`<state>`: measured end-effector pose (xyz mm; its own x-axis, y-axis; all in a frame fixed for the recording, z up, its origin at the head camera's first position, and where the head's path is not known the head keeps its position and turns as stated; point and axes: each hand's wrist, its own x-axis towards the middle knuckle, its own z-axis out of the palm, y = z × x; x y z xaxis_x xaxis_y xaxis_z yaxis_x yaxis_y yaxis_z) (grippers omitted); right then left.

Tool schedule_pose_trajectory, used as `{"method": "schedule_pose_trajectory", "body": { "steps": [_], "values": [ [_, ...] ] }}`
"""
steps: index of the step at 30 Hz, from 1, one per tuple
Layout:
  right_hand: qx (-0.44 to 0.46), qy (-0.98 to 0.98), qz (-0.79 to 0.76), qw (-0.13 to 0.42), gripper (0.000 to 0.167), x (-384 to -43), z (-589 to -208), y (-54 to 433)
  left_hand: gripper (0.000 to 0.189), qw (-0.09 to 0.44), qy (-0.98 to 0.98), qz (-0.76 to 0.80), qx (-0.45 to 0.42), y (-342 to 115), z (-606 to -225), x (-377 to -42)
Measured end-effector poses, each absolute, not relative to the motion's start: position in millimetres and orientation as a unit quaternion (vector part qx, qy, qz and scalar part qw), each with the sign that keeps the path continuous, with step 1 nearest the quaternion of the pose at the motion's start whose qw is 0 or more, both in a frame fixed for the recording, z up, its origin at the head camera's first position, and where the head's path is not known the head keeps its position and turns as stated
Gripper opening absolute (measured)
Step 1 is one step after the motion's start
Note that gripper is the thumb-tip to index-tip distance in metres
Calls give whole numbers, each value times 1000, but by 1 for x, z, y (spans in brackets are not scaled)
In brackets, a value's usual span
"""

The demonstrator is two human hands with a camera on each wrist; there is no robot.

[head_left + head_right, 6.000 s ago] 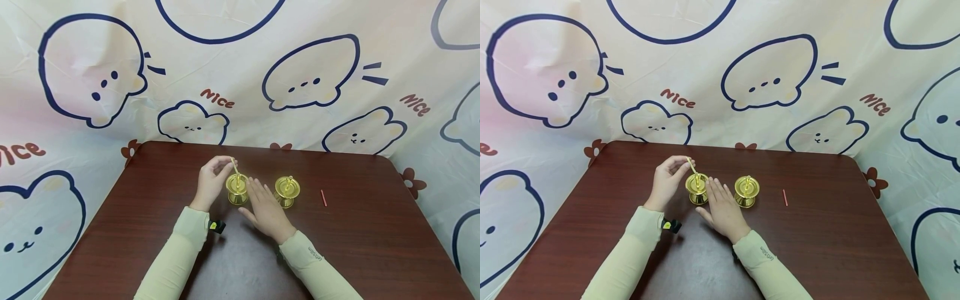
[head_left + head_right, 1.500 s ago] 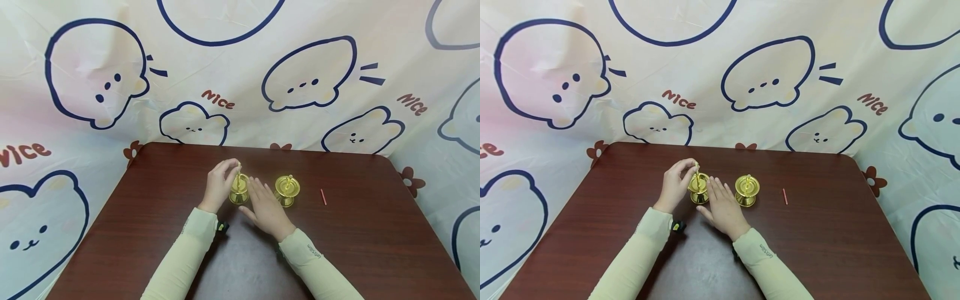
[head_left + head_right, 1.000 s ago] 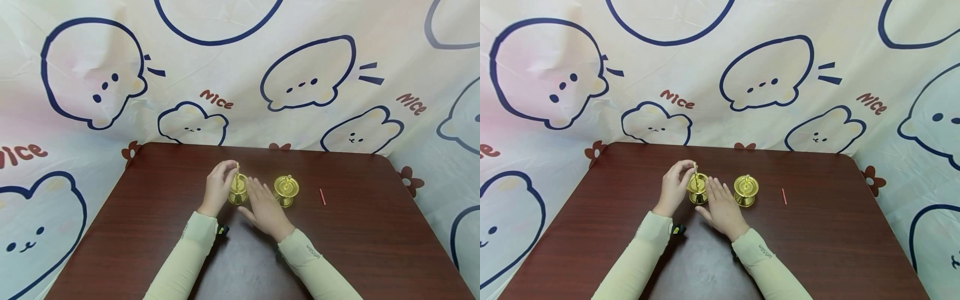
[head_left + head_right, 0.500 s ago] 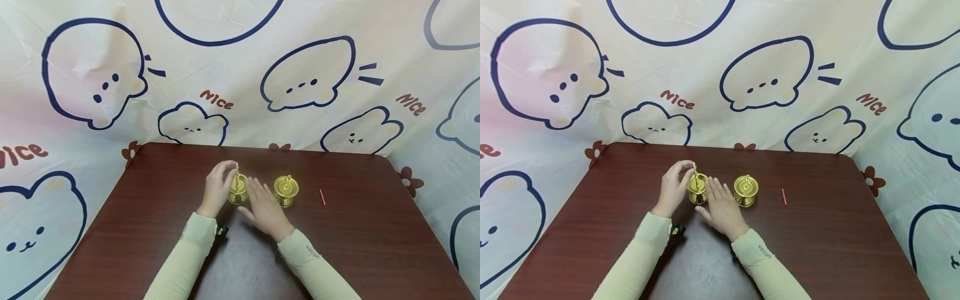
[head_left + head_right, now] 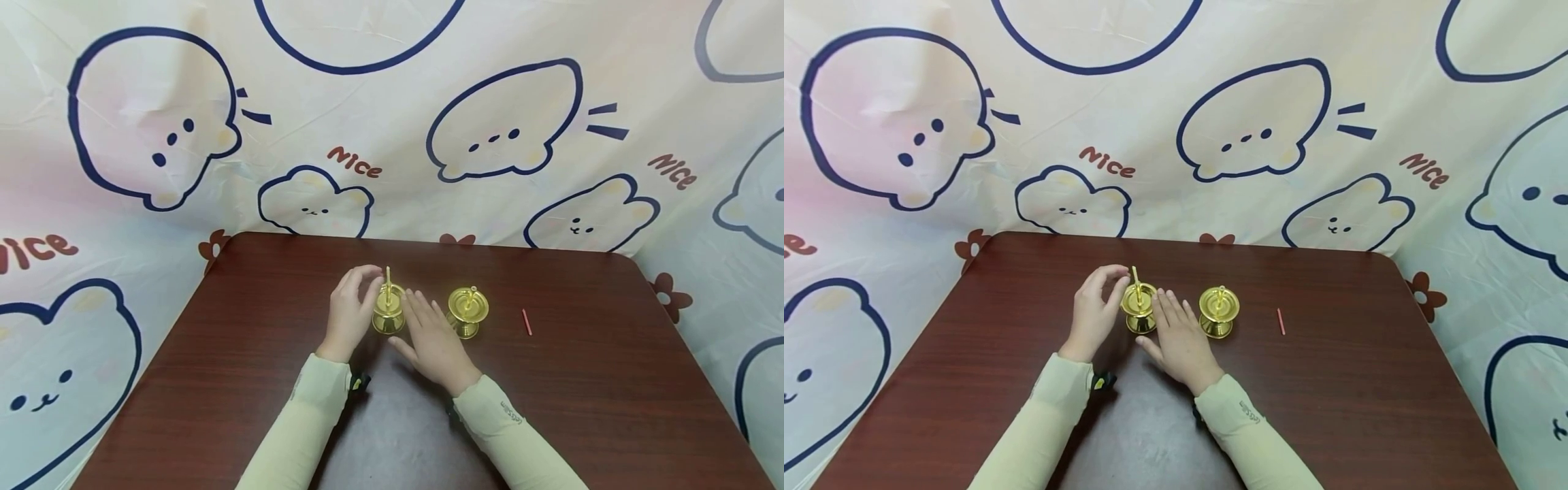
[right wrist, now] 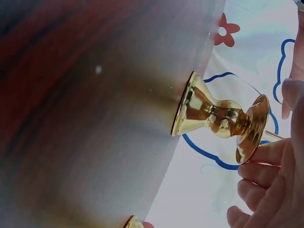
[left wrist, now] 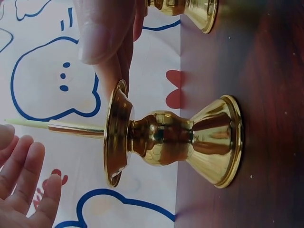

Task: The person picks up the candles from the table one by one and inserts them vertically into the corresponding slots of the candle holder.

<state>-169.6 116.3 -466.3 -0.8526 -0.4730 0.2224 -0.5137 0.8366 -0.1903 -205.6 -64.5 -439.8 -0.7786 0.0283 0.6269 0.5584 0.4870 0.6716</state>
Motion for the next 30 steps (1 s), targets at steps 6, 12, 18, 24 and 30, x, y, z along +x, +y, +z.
{"method": "schedule_pose_trajectory", "body": {
  "steps": [6,12,18,24,30],
  "values": [
    [247,-956,125,93,73,-169,-467,117,18,292,-822,-452,-187,-67,-438,-197],
    [256,-944,147,147,64,-166,-464,118,16,320,-827,-411,-210,-69,-435,-189],
    [269,-906,194,261,41,-160,-457,123,15,327,-838,-367,-236,-69,-432,-182],
    [258,-877,215,342,26,-152,-450,135,15,336,-844,-335,-250,-64,-434,-178],
    [240,-867,231,372,22,-144,-446,151,11,338,-843,-319,-272,-55,-436,-173]
  ]
}}
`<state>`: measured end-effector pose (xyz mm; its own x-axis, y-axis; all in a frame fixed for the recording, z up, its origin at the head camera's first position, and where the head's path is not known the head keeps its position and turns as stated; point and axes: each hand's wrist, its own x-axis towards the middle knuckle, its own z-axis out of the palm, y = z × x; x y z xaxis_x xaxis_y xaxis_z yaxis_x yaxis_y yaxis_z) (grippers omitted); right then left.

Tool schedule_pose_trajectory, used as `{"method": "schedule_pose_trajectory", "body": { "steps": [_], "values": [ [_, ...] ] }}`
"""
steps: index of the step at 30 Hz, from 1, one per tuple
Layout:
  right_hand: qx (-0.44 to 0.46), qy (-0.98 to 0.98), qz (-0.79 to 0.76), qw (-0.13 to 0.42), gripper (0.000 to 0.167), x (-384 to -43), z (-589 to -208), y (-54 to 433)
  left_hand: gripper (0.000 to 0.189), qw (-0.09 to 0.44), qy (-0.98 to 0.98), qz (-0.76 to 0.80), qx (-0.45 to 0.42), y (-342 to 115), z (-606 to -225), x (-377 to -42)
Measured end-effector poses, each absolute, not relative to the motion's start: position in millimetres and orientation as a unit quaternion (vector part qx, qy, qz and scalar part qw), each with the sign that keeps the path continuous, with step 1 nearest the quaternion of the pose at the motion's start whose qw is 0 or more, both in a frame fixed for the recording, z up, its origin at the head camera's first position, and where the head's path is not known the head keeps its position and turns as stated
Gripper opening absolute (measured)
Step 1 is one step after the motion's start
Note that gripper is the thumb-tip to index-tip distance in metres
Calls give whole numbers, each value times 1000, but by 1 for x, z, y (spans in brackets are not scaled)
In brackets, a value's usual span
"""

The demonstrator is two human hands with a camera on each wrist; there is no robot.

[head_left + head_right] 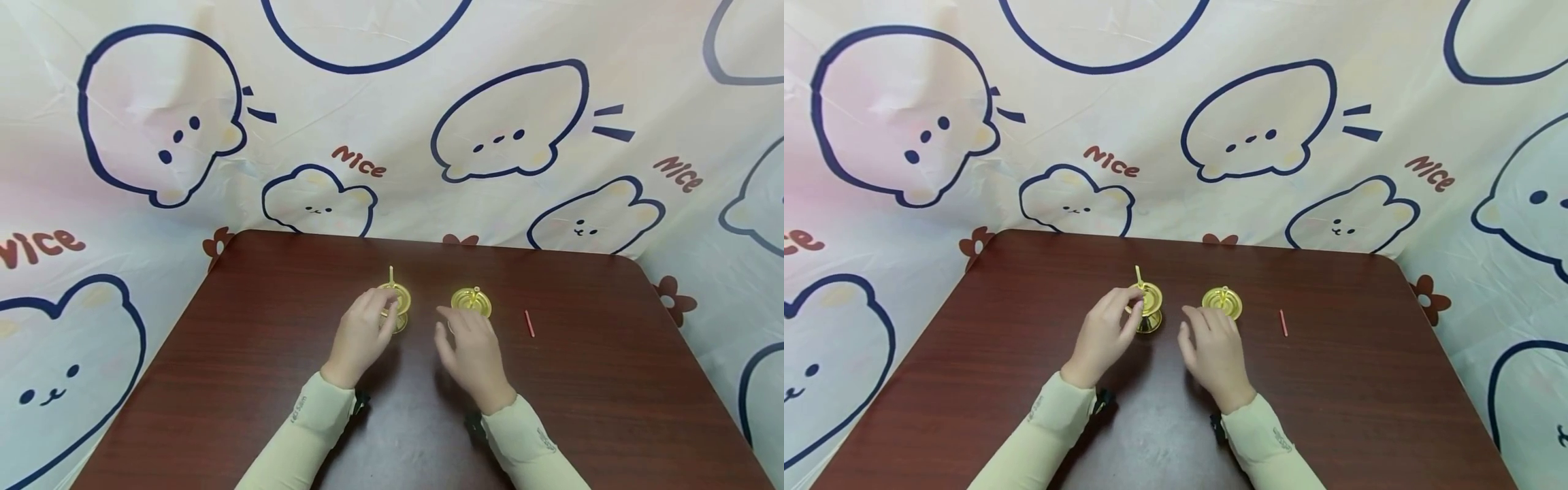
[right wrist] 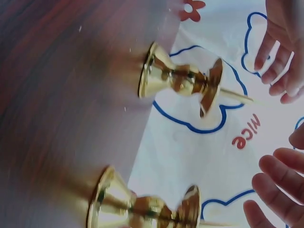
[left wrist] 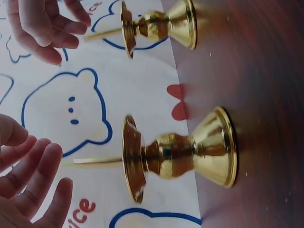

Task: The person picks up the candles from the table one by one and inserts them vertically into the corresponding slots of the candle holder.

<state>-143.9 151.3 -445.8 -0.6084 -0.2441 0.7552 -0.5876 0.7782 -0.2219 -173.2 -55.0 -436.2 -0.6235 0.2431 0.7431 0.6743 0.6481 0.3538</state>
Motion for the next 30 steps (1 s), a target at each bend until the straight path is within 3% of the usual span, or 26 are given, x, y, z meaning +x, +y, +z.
{"method": "schedule_pose_trajectory", "body": {
  "steps": [9,21,30],
  "values": [
    [202,-857,259,397,17,-138,-444,176,17,297,-857,-293,-303,-35,-432,-165],
    [132,-863,295,389,19,-138,-441,210,33,231,-885,-216,-342,-2,-434,-158],
    [95,-879,300,359,19,-147,-444,231,50,118,-925,-134,-335,9,-438,-157]
  ]
}}
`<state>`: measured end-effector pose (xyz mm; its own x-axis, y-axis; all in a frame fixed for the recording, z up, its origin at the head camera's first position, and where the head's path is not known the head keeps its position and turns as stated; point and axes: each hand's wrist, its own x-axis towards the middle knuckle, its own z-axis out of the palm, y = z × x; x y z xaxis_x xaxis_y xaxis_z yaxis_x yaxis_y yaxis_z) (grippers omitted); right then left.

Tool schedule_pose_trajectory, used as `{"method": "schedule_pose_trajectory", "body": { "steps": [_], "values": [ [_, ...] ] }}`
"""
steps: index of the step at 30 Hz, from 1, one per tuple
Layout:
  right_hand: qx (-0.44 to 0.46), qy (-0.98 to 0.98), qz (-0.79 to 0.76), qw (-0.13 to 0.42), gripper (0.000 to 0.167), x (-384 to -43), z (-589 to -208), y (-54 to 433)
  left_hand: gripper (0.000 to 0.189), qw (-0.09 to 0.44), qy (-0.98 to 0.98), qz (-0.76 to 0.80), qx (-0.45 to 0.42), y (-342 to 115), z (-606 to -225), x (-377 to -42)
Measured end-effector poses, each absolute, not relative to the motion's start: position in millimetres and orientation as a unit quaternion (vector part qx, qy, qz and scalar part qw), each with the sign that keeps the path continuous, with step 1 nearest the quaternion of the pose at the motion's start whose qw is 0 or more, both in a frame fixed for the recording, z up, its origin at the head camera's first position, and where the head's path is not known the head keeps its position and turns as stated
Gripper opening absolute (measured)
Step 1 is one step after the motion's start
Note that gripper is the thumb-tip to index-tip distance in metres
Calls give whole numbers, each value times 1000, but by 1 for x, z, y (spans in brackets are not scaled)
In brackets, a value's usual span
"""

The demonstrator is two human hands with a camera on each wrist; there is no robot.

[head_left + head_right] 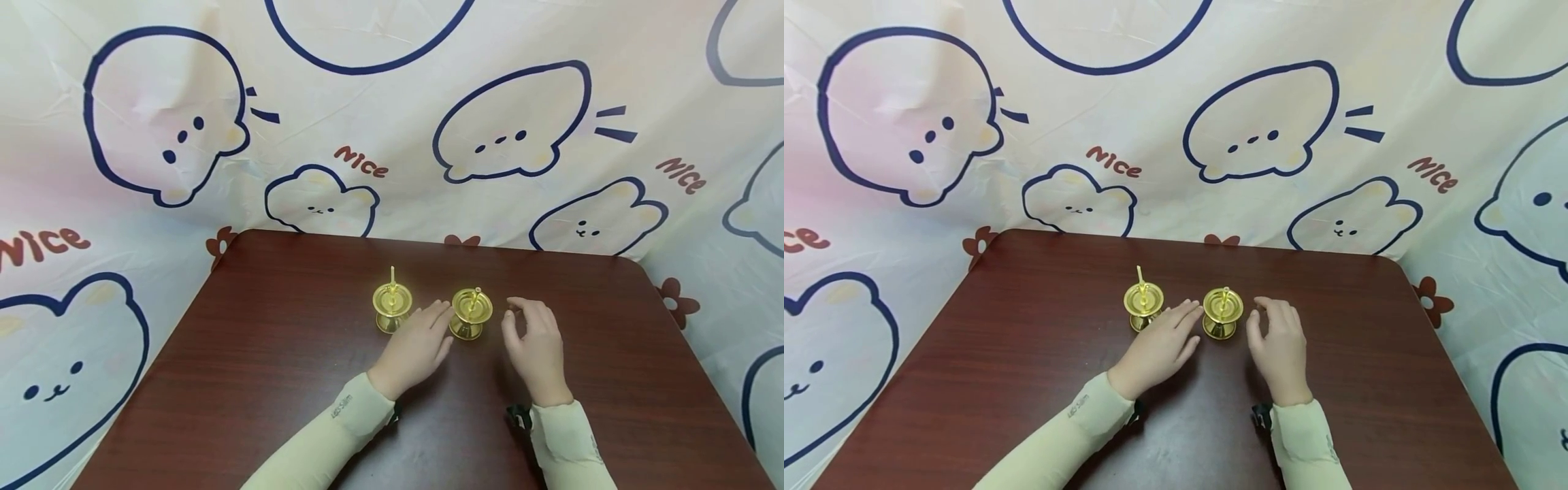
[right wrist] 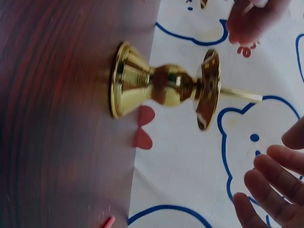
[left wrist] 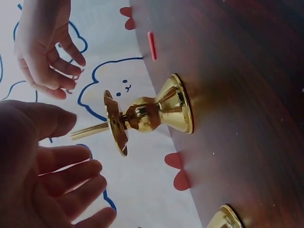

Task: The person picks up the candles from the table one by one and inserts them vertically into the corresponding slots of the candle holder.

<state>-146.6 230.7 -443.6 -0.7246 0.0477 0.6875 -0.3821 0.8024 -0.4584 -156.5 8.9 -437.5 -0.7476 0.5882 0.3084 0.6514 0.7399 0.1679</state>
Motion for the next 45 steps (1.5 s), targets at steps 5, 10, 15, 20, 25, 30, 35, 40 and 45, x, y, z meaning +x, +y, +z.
{"method": "schedule_pose_trajectory", "body": {
  "steps": [5,10,15,20,25,30,35,40,45],
  "values": [
    [71,-899,300,310,20,-151,-443,242,63,81,-936,-92,-329,11,-440,-157],
    [43,-926,290,236,27,-155,-442,252,71,65,-940,-74,-328,13,-442,-160],
    [26,-949,267,166,33,-161,-442,263,76,61,-939,-65,-331,17,-446,-163],
    [8,-961,254,108,39,-168,-444,272,82,58,-939,-50,-335,20,-449,-165],
    [-20,-965,258,55,42,-173,-446,277,80,45,-943,-46,-327,22,-448,-166],
    [-36,-967,252,23,40,-178,-448,283,80,39,-945,-45,-322,22,-448,-166],
    [-43,-969,244,8,34,-185,-451,290,80,43,-944,-36,-326,24,-449,-166],
    [-63,-967,247,-7,31,-192,-453,296,79,42,-942,-30,-331,25,-451,-166],
    [-82,-963,256,-20,28,-197,-453,298,79,43,-942,-29,-333,24,-451,-165]
  ]
}}
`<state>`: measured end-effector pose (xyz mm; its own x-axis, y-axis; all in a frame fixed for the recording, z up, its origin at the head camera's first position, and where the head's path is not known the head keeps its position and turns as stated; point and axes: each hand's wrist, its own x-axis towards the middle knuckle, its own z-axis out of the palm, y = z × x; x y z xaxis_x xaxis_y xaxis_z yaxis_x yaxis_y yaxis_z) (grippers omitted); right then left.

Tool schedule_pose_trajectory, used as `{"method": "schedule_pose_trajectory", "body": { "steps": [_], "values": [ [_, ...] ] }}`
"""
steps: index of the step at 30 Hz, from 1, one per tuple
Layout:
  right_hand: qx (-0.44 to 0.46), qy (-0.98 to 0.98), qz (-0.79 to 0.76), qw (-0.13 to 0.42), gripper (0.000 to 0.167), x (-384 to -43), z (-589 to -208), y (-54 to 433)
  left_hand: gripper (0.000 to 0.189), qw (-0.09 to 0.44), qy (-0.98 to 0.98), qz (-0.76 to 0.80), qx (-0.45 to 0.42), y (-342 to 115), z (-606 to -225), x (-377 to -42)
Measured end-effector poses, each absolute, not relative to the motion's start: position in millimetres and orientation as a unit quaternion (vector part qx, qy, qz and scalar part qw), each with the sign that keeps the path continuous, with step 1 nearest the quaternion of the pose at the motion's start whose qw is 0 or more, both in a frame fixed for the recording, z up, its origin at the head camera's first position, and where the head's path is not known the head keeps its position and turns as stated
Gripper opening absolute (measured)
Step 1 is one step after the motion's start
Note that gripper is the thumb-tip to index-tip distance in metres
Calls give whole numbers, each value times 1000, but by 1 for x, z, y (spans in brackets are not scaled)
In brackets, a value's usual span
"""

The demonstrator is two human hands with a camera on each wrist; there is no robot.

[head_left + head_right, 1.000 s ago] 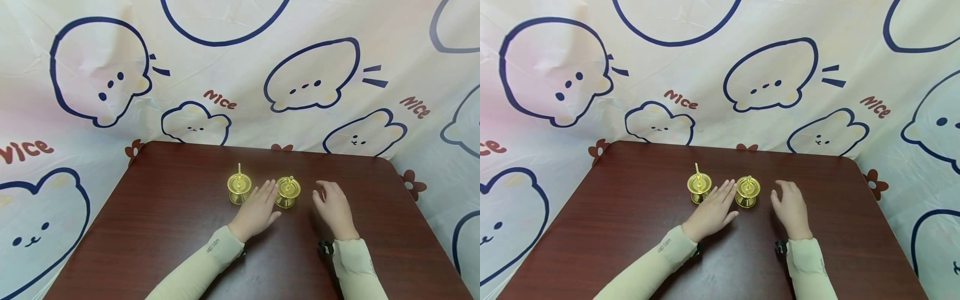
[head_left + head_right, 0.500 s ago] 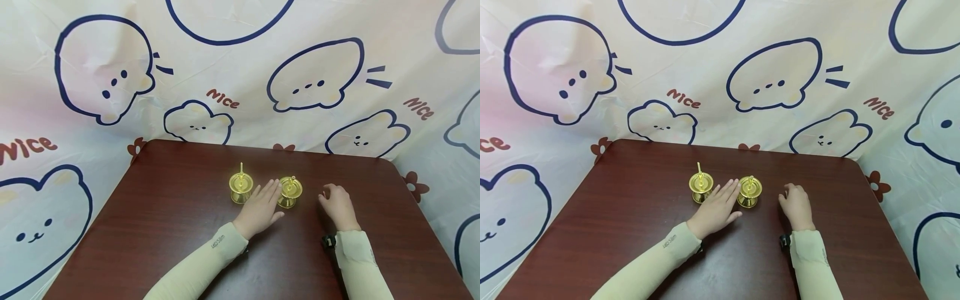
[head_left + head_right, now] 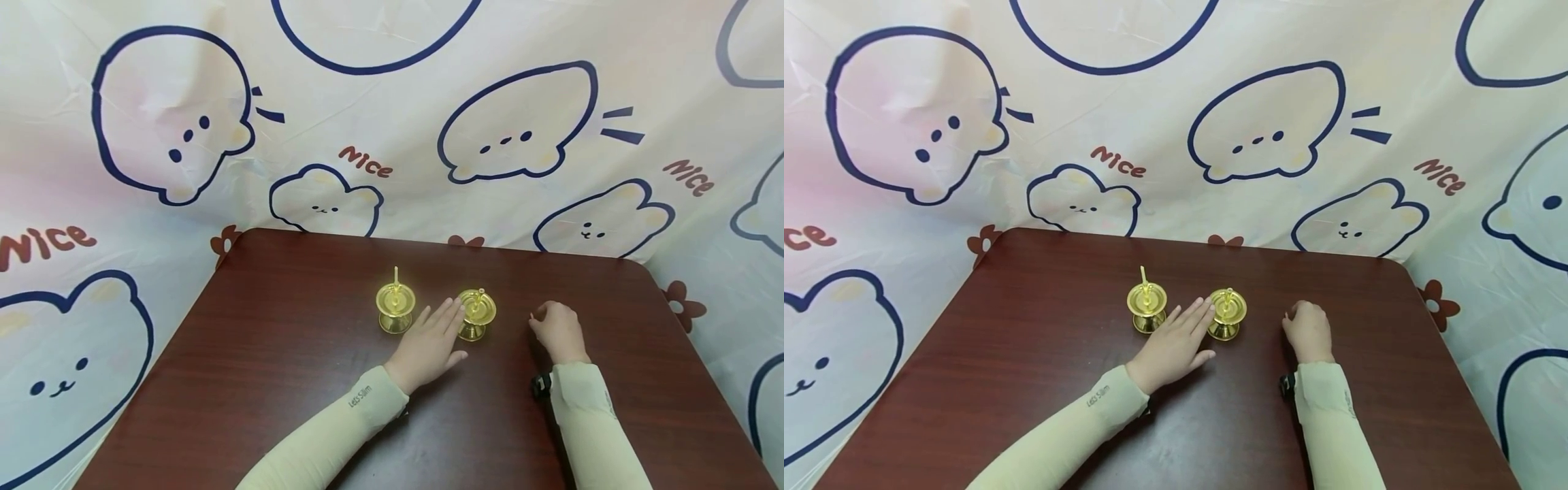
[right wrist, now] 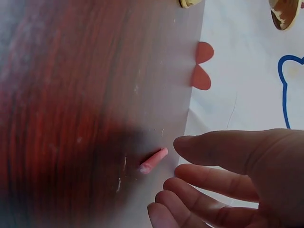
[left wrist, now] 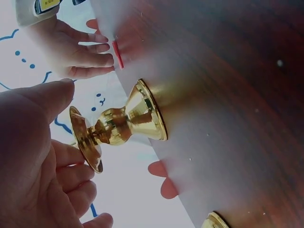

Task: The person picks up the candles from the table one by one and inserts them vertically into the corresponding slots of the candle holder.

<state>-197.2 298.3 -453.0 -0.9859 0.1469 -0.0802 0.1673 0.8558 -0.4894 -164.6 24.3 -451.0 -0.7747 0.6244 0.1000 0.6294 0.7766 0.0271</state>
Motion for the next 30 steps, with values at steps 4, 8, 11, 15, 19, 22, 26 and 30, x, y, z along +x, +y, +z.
{"method": "schedule_pose_trajectory", "body": {
  "steps": [4,8,11,15,19,22,26,30],
  "values": [
    [87,961,-259,30,24,-200,-455,299,78,48,-941,-30,-334,24,-450,-164],
    [90,963,-252,29,20,-203,-458,300,78,53,-939,-28,-338,24,-450,-165],
    [91,964,-250,26,19,-204,-460,300,77,53,-939,-28,-340,24,-451,-165],
    [92,962,-257,35,32,-205,-461,300,76,53,-939,-23,-339,24,-452,-166],
    [87,960,-260,55,44,-206,-463,302,76,52,-940,-22,-338,24,-453,-166],
    [78,960,-258,74,46,-207,-464,304,76,49,-940,-23,-338,23,-454,-165],
    [76,959,-254,98,47,-211,-462,308,76,51,-939,-22,-340,23,-453,-165],
    [87,958,-250,114,49,-216,-457,310,75,59,-938,-21,-341,24,-453,-166]
  ]
}}
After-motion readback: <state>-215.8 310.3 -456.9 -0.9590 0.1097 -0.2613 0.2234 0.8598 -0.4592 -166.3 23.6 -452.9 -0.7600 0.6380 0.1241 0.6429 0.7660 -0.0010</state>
